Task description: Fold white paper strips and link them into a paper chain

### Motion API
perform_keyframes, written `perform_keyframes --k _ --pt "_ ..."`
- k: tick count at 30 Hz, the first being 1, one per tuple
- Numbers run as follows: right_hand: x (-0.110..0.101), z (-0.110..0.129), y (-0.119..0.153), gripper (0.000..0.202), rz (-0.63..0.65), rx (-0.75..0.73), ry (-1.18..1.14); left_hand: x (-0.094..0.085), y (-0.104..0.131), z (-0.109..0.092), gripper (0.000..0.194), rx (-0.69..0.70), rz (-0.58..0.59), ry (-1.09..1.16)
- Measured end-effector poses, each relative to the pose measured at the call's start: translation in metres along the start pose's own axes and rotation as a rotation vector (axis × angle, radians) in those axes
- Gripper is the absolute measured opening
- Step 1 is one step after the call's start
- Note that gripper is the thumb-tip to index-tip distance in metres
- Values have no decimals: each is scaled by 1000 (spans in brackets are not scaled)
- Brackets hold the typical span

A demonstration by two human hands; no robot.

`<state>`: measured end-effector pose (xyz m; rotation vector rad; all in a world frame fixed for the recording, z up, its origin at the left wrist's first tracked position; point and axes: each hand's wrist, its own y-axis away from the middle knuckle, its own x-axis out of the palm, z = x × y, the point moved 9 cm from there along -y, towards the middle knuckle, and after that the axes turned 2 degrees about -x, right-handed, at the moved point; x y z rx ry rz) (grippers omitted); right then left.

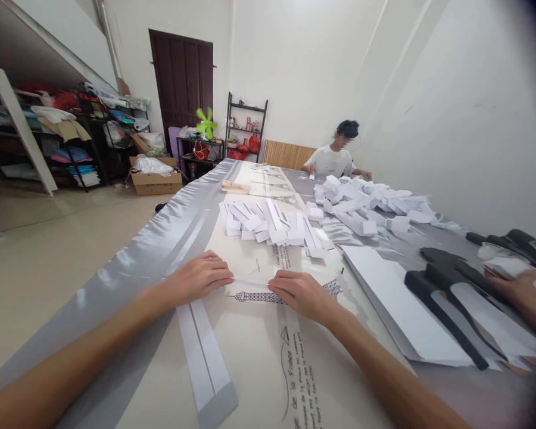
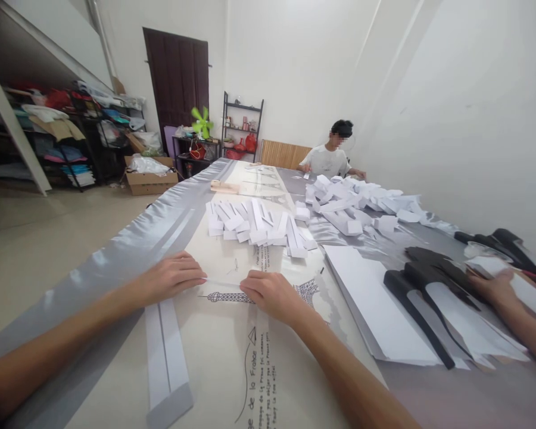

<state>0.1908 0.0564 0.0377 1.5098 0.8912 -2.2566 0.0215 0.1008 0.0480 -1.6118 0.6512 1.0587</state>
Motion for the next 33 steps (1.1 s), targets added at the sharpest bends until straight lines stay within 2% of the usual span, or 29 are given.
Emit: perform_keyframes --k 5,8,14,17,22,24,27,31,33 --pt "-4 -10 2 26 12 29 -43 -1 4 15 38 -32 37 39" --pt "-10 -16 3 32 -15 13 -38 -6 7 24 37 -55 19 31" --pt "-5 -3 1 41 -31 -42 27 1 3 11 35 -57 77 -18" --pt "-2 0 2 34 -21 -46 8 2 0 7 39 -61 109 38" --pt "-7 -10 4 23 -76 -28 -63 -2 3 16 38 -85 114 74" --pt "-10 -12 4 24 -110 -26 -99 -1 5 17 35 -76 98 30" --pt "-11 -13 2 26 -140 30 -208 -5 5 11 28 -46 5 -83" --pt "-6 -15 -1 20 -128 157 -449 -10 2 -4 31 18 -96 -187" --pt "-4 -16 -1 26 -116 191 -521 -12 1 -8 29 41 -117 -212"
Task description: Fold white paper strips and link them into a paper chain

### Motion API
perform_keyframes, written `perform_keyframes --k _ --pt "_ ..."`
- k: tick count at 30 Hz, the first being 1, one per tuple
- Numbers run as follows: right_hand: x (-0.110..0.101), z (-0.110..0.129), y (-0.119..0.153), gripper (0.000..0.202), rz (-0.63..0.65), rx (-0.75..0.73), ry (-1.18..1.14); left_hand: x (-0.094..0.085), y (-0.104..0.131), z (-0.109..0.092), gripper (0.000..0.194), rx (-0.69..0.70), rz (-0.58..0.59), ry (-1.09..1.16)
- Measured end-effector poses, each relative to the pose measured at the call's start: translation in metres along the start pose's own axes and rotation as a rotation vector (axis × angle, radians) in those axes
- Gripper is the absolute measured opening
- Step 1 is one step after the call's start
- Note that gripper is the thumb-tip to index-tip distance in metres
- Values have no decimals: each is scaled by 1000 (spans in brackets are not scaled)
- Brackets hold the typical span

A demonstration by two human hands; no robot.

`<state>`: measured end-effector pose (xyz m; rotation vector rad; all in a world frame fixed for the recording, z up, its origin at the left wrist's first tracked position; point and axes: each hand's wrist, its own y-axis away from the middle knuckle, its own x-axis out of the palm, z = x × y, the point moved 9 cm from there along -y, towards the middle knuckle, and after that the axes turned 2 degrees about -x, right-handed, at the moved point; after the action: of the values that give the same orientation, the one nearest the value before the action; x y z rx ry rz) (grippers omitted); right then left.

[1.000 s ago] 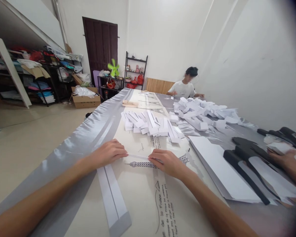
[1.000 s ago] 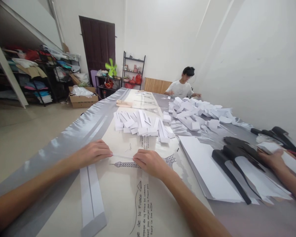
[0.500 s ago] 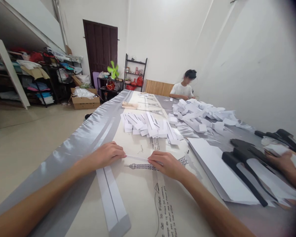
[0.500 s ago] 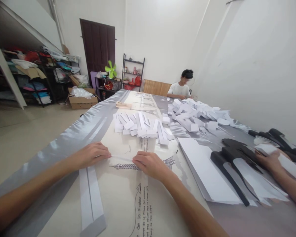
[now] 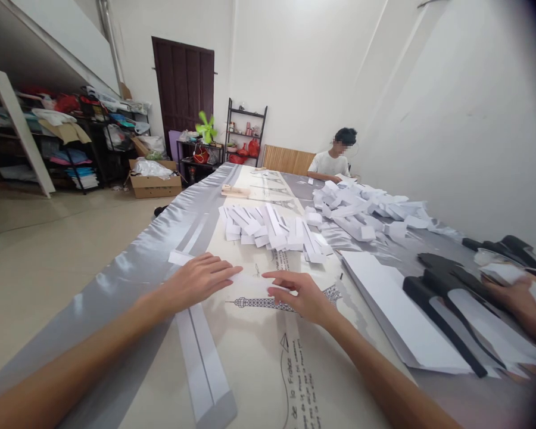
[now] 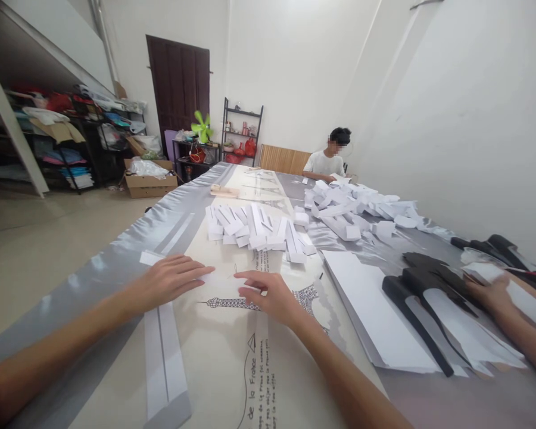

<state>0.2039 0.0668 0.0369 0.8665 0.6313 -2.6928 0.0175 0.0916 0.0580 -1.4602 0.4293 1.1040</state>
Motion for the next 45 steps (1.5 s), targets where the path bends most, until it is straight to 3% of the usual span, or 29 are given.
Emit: perform_keyframes --k 9,16,22,27,32,40,45 --pt "-10 16 4 38 -87 -240 222 6 4 2 31 -12 32 -19" --pt "-18 27 7 35 -223 -377 416 -3 2 -6 34 30 -50 -37" --pt "-17 37 11 29 -244 -484 548 -2 3 -6 32 3 -14 -20" --pt "-13 21 9 28 -126 -337 498 6 3 -3 32 -19 96 6" --pt "-8 6 8 23 -16 -175 476 3 2 -4 33 29 54 -4" --pt "-1 15 6 32 24 -205 460 4 -2 -12 26 43 76 -27" --pt "7 17 6 18 83 -221 441 8 -5 -17 21 45 127 -65"
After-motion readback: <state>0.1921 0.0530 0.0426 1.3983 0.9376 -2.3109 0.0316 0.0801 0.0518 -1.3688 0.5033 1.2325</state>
